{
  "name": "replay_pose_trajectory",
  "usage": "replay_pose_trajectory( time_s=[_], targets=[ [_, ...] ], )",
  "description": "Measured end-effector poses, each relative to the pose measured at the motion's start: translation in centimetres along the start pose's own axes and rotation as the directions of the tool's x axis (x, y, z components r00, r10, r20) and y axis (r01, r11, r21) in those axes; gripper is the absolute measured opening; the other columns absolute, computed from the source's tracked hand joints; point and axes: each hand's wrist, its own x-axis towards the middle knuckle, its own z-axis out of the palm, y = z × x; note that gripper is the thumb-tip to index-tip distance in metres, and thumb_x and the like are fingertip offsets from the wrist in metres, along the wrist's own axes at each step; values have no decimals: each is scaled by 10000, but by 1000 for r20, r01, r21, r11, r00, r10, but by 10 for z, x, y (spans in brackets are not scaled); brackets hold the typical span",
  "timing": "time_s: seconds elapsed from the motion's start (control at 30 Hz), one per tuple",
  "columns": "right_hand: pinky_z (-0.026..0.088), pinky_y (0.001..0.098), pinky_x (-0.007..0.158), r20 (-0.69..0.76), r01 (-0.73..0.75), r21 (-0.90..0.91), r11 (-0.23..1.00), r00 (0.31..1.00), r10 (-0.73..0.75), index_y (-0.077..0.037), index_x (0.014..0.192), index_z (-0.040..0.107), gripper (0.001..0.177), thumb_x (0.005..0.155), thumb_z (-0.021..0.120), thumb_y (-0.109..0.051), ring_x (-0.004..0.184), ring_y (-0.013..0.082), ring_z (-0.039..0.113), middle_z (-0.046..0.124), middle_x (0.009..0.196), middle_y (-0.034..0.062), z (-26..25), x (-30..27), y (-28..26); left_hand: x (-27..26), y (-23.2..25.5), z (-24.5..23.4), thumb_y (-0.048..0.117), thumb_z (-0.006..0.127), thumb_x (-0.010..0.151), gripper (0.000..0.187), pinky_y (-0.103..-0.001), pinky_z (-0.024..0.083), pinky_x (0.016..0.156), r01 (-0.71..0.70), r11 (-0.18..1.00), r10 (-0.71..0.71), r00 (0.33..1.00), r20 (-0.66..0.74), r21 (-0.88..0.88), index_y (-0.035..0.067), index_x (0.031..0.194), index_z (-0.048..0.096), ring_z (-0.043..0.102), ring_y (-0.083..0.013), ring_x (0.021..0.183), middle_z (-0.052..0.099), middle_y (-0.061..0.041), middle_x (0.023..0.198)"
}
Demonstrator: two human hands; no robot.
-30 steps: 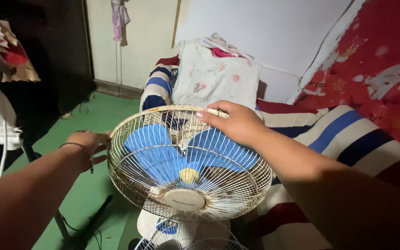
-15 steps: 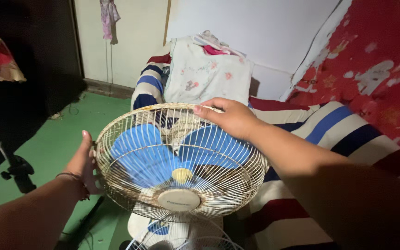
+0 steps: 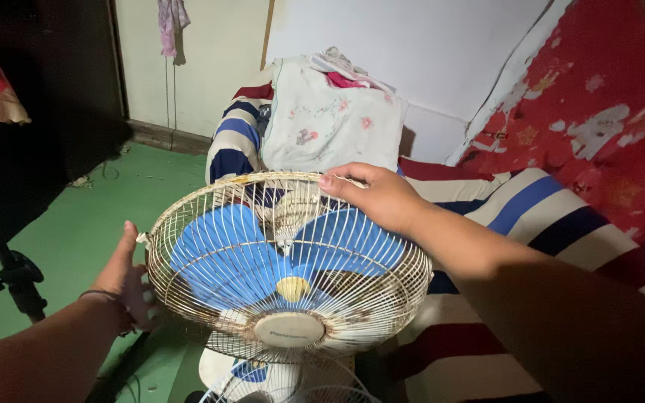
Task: The person attaches a blue fan blade to the motor hub of a pedestal fan and secures it with a nut. They then place the front wire cage over the blades and rotate it to lock it into place.
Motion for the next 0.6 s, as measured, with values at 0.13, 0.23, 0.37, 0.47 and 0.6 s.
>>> replay_pose_trajectory(
  time_s=[0.13,0.23,0.37,0.47,0.6],
  targets=[
    [570,281,849,-25,0,-30,1000,1000,-1,-188,1228,747,580,826,671,-599,919,126,746,796,1062,32,0,-3,3,-19,-1,7,1069,155,635,1381,-721,215,1129,84,989,-47,959,280,-122,128,1630,336,318,-498,1470,336,-254,1650],
    [569,278,849,-22,-1,-37,999,1000,0,-194,1232,742,561,841,660,-587,922,125,744,797,1063,33,-1,-2,4,-29,4,7,1027,263,654,1308,-724,240,1153,97,985,-56,961,273,-142,136,1606,366,363,-488,1471,385,-251,1639],
    [571,278,846,-18,25,-15,1000,1000,-25,-184,1221,744,542,853,658,-571,928,122,739,799,1076,31,-1,0,5,-18,4,8,973,385,710,1221,-683,291,1143,147,978,-97,949,298,-147,92,1552,458,428,-459,1438,467,-248,1595],
    [573,279,845,-9,24,13,1000,1000,-24,-184,1215,745,536,856,654,-572,932,114,737,800,1076,36,-1,1,7,0,4,5,978,414,747,1230,-643,320,1151,86,991,-68,985,159,-105,39,1540,476,450,-447,1430,484,-273,1576],
    [550,271,863,-44,99,-57,994,994,-101,-187,1211,748,534,865,652,-582,957,98,723,793,1101,20,-1,2,9,24,1,9,943,432,709,1145,-617,372,1133,-51,997,57,994,98,-65,129,1508,535,486,-409,1403,543,-215,1533]
  ],
)
